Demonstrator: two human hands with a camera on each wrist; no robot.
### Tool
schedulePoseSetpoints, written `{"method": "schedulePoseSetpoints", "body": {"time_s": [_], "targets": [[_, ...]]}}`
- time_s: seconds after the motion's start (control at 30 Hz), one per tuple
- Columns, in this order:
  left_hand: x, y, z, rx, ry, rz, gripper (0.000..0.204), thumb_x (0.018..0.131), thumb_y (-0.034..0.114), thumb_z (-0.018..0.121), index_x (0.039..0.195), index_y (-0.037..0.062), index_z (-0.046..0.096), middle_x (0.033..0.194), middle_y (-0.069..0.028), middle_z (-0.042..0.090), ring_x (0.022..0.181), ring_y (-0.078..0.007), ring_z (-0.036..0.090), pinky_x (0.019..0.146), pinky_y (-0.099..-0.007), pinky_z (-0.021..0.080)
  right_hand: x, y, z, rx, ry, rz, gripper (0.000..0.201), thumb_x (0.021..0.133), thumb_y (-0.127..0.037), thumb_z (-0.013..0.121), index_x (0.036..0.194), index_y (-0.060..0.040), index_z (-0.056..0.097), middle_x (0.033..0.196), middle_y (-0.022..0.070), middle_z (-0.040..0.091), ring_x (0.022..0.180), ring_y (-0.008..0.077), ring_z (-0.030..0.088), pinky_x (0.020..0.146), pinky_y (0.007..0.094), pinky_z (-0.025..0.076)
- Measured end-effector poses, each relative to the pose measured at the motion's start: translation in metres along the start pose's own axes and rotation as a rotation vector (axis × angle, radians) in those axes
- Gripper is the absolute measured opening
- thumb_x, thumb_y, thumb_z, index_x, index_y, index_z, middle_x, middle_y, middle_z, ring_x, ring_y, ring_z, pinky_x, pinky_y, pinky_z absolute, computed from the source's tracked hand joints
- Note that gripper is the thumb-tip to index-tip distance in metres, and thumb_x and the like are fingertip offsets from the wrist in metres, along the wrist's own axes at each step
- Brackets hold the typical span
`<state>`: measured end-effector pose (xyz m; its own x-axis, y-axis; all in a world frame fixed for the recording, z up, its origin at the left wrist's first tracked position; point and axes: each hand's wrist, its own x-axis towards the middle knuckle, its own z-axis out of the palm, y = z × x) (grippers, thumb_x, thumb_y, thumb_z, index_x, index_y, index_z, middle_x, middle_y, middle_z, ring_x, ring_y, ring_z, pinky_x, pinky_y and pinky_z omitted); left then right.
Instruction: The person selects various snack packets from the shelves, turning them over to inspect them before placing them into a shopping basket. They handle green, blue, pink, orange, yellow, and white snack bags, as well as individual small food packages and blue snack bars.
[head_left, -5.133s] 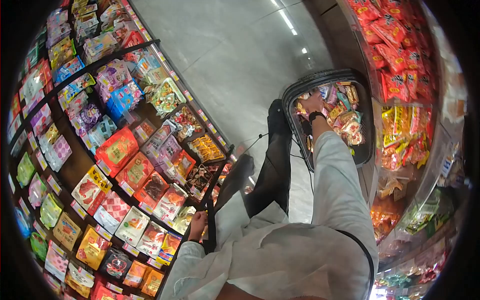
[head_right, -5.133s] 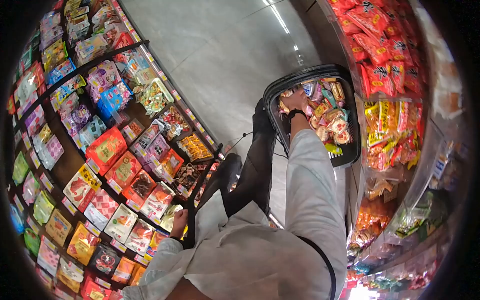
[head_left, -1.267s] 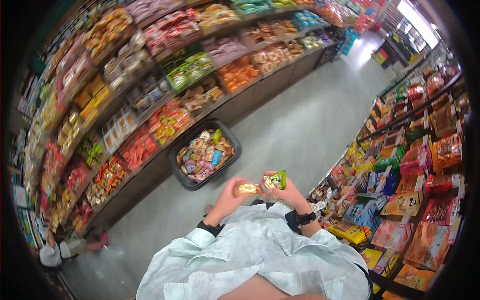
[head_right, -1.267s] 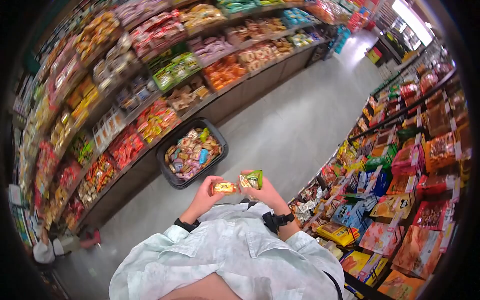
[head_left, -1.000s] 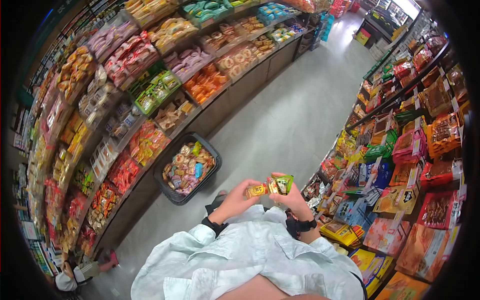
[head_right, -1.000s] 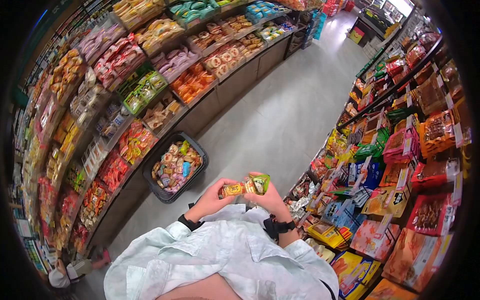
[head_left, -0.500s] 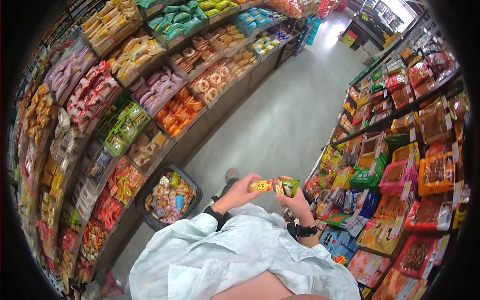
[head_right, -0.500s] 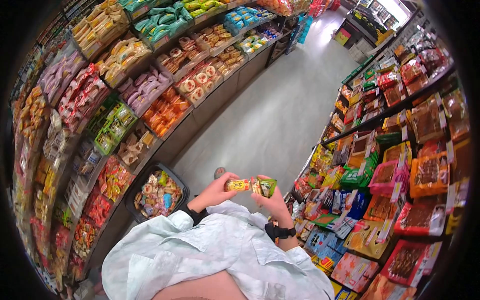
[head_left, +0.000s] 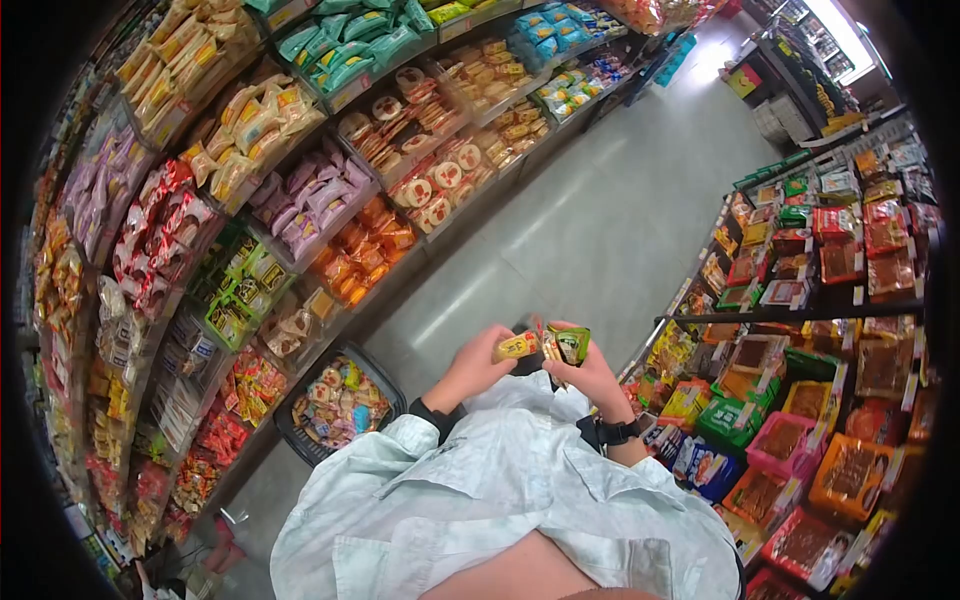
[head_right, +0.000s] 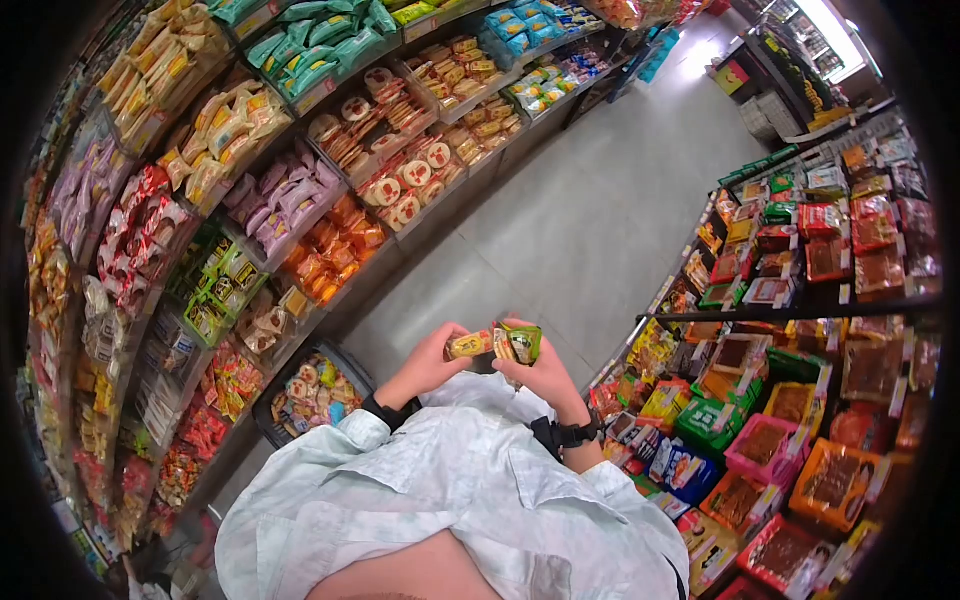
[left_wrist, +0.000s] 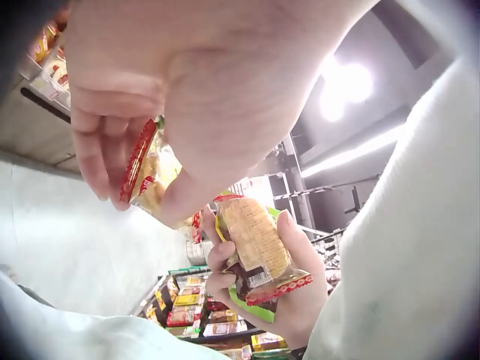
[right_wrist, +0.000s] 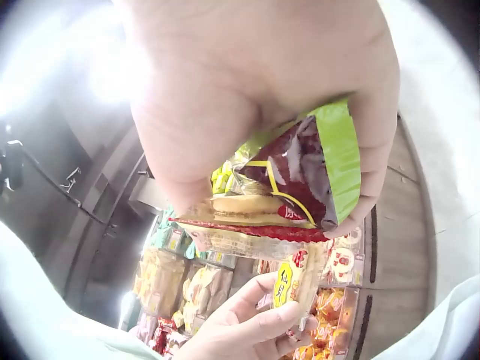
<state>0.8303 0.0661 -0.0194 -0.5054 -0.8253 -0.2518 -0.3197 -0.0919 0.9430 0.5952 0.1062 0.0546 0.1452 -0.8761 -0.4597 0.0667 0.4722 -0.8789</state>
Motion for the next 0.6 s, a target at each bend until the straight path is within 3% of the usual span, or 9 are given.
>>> {"method": "schedulePoseSetpoints", "body": {"time_s": [0.27, 0.4, 0.5, 0.53, 0.6], "targets": [[0.155, 0.035, -0.033, 0.123, 0.052, -0.016, 0.051, 0.079, 0.02, 0.082, 0.121, 0.0087, 0.057, 0.112, -0.0163, 0.068, 0.107, -0.0369, 0.066, 0.089, -0.0426, 0.052, 0.147, -0.052, -0.079, -0.01, -0.107, -0.127, 0.065, 0.086, -0.008, 0.082, 0.142, -0.0038, 0.049, 0.102, 0.0014, 0.066, 0.074, 0.0076, 0.06, 0.063, 0.0247, 0.051], [0.232, 0.068, -0.042, 0.108, 0.105, -0.056, 0.053, 0.079, 0.024, 0.083, 0.122, 0.0093, 0.056, 0.108, -0.0183, 0.068, 0.104, -0.0377, 0.066, 0.086, -0.043, 0.052, 0.208, -0.121, -0.125, -0.02, -0.22, -0.033, 0.065, 0.087, -0.01, 0.081, 0.144, -0.004, 0.049, 0.115, 0.0015, 0.065, 0.093, 0.0081, 0.061, 0.078, 0.0254, 0.052], [0.283, 0.098, -0.056, 0.187, 0.12, -0.089, 0.051, 0.079, 0.024, 0.083, 0.12, 0.0092, 0.056, 0.108, -0.0185, 0.068, 0.104, -0.0376, 0.066, 0.086, -0.0434, 0.052, 0.25, -0.14, -0.155, -0.007, -0.202, -0.152, 0.063, 0.087, -0.01, 0.081, 0.141, -0.0044, 0.05, 0.101, 0.0004, 0.065, 0.072, 0.0071, 0.059, 0.062, 0.0247, 0.05], [0.3, 0.091, -0.059, 0.27, 0.174, 0.005, 0.05, 0.081, 0.021, 0.083, 0.121, 0.007, 0.056, 0.098, -0.0147, 0.067, 0.09, -0.0296, 0.069, 0.079, -0.0389, 0.053, 0.259, -0.147, -0.163, -0.044, -0.193, -0.176, 0.062, 0.087, -0.009, 0.081, 0.141, -0.005, 0.051, 0.104, 0.0005, 0.065, 0.078, 0.0071, 0.06, 0.067, 0.0245, 0.051], [0.336, 0.085, -0.073, 0.307, 0.242, 0.023, 0.049, 0.081, 0.019, 0.082, 0.118, 0.0071, 0.054, 0.097, -0.0154, 0.066, 0.091, -0.0321, 0.068, 0.079, -0.0401, 0.053, 0.271, -0.158, -0.18, -0.025, -0.168, -0.201, 0.062, 0.087, -0.009, 0.081, 0.141, -0.0051, 0.051, 0.107, 0.0006, 0.065, 0.085, 0.0072, 0.06, 0.072, 0.0245, 0.051]]}}
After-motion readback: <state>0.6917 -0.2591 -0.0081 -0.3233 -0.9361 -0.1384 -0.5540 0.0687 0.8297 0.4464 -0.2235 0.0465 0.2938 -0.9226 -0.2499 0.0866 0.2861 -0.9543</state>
